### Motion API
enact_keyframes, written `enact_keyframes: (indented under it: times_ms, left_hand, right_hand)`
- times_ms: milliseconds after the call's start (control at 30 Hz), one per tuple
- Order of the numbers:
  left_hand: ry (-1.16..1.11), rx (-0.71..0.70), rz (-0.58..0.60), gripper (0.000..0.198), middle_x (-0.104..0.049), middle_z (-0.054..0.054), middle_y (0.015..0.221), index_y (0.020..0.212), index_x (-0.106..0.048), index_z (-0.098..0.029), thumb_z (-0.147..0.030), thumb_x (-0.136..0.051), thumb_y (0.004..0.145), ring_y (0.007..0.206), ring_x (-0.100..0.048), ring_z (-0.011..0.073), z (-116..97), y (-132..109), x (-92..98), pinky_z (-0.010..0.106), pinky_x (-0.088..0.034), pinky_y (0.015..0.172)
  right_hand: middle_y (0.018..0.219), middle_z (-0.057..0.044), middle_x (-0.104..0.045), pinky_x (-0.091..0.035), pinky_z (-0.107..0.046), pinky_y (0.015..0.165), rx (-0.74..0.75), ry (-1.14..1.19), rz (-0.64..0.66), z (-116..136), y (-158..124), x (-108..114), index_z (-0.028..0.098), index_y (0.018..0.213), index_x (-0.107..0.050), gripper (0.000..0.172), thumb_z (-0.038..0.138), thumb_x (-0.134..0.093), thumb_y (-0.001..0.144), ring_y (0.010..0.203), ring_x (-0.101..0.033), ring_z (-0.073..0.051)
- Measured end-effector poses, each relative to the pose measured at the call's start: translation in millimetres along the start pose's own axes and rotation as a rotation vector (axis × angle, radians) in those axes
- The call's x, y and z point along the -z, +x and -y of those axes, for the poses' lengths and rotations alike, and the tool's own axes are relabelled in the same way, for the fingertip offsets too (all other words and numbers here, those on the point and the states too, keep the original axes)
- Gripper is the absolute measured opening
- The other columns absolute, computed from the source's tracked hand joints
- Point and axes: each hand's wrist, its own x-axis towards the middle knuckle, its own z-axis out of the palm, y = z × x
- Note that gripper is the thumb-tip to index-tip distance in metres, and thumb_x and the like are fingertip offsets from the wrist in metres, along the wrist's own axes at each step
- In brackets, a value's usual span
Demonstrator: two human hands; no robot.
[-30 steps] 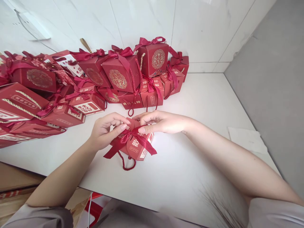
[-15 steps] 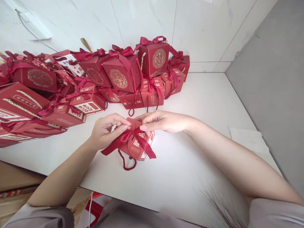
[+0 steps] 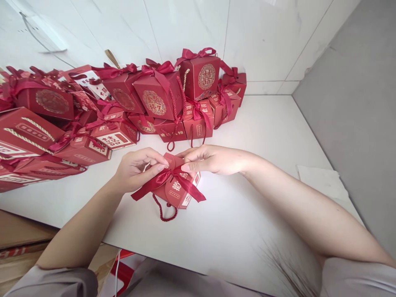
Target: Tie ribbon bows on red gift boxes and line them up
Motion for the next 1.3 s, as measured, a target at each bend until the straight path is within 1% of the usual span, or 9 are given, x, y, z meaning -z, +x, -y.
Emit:
enact_keyframes:
  times_ms: [200,467,633,900,1167,1233,1300]
  left_hand:
    - [0.068,0.019,0.020,0.010,-0.055,-0.003,0.061,0.097,-0.069,-0.019,-0.020,-0.064,0.089,0.053,-0.046,0.0081,0.9,-0.8,4.2,0.022,-0.037,0.050]
    - [0.143,0.033,0.053,0.009,-0.059,-0.002,0.065,0.095,-0.068,-0.018,-0.021,-0.062,0.090,0.055,-0.050,0.0083,-5.5,1.1,8.5,0.021,-0.041,0.053]
    - [0.168,0.019,0.065,0.008,-0.057,-0.003,0.062,0.095,-0.068,-0.019,-0.020,-0.062,0.089,0.054,-0.049,0.0078,-7.5,1.9,9.2,0.020,-0.040,0.053]
    - [0.210,0.028,0.065,0.009,-0.059,-0.003,0.066,0.095,-0.068,-0.019,-0.019,-0.062,0.089,0.058,-0.050,0.0079,-9.0,1.3,9.4,0.020,-0.041,0.056]
    - [0.187,0.126,0.092,0.009,-0.054,-0.004,0.064,0.096,-0.067,-0.020,-0.023,-0.060,0.091,0.057,-0.048,0.0082,-10.1,0.2,9.0,0.021,-0.040,0.057]
    - [0.182,0.138,0.105,0.011,-0.056,-0.003,0.067,0.098,-0.067,-0.020,-0.026,-0.062,0.090,0.060,-0.050,0.0090,-10.1,0.9,9.3,0.022,-0.042,0.059]
    - [0.184,0.121,0.121,0.016,-0.061,-0.001,0.075,0.099,-0.067,-0.020,-0.031,-0.066,0.087,0.065,-0.052,0.0105,-10.5,2.1,9.4,0.022,-0.044,0.060]
  right_hand:
    - [0.108,-0.007,-0.062,-0.045,-0.037,0.092,-0.001,-0.016,0.006,1.2,-0.9,0.0,0.016,0.077,-0.063,0.035,0.045,-0.057,0.096,0.098,-0.055,-0.019]
    - [0.084,-0.001,-0.057,-0.043,-0.034,0.083,-0.017,-0.056,-0.011,2.4,0.1,-0.6,0.017,0.075,-0.060,0.036,0.046,-0.056,0.096,0.081,-0.051,-0.015]
    - [0.084,0.000,-0.056,-0.042,-0.033,0.083,0.002,-0.041,0.008,3.0,0.3,-1.2,0.018,0.076,-0.059,0.034,0.044,-0.055,0.096,0.081,-0.051,-0.015]
    - [0.080,0.000,-0.055,-0.042,-0.033,0.082,-0.034,-0.073,-0.018,7.5,-0.6,-3.5,0.018,0.075,-0.058,0.036,0.048,-0.057,0.094,0.080,-0.051,-0.016]
    - [0.082,-0.001,-0.058,-0.043,-0.035,0.085,-0.032,-0.076,-0.023,1.0,-0.4,-0.8,0.017,0.074,-0.058,0.040,0.051,-0.056,0.094,0.081,-0.053,-0.016]
    - [0.089,-0.003,-0.062,-0.044,-0.036,0.088,-0.021,-0.062,-0.025,-1.0,0.2,0.1,0.017,0.073,-0.060,0.039,0.051,-0.058,0.093,0.087,-0.055,-0.017]
    - [0.104,-0.006,-0.065,-0.044,-0.036,0.093,0.011,-0.054,-0.023,-2.0,0.5,0.6,0.016,0.074,-0.064,0.039,0.049,-0.058,0.094,0.097,-0.057,-0.019]
